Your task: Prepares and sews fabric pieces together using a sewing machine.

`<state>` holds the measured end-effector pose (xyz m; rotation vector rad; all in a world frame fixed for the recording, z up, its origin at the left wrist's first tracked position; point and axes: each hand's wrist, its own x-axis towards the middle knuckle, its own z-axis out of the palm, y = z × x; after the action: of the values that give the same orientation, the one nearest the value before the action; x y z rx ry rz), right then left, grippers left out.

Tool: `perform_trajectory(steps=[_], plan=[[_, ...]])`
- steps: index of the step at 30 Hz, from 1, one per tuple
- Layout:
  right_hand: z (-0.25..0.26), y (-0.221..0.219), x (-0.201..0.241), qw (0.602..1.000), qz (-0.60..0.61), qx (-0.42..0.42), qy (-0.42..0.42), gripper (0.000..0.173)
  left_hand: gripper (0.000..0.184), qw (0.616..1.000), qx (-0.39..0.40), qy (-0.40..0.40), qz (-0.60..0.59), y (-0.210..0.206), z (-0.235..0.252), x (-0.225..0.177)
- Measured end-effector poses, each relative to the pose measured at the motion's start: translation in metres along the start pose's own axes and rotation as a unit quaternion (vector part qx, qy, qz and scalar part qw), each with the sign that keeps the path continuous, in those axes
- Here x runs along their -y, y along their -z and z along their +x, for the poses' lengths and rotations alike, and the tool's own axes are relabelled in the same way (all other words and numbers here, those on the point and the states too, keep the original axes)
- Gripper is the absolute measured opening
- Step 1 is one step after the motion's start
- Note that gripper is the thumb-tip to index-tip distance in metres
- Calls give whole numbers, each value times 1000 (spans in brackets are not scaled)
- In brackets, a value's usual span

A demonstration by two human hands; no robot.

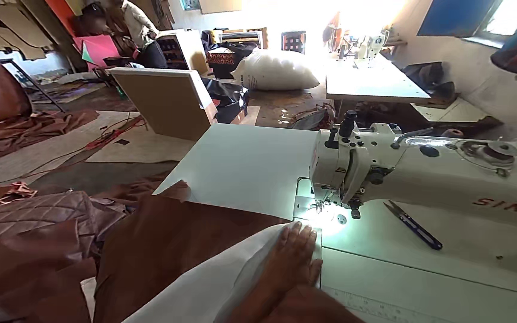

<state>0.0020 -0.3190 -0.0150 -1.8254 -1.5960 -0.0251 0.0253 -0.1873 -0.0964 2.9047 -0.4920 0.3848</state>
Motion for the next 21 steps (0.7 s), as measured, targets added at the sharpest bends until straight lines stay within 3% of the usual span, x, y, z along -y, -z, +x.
perform_trajectory(steps=[2,5,8,13,16,21], plan=[[-20,4,-36,992,-82,-55,-76,22,47,1000,12,-14,-16,5,0,-2],[-39,20,-84,956,-175,-120,-200,24,54,981,133,52,-130,27,10,-6],[-53,38,-111,936,-195,-89,-277,33,59,976,159,64,-131,27,18,-7],[-60,43,-130,942,-226,-45,-246,39,59,974,176,58,-131,27,30,-5],[-61,35,-143,937,-263,-76,-215,37,60,974,178,55,-127,26,36,-3],[-60,31,-146,928,-267,-102,-238,36,57,973,171,56,-146,26,43,0]])
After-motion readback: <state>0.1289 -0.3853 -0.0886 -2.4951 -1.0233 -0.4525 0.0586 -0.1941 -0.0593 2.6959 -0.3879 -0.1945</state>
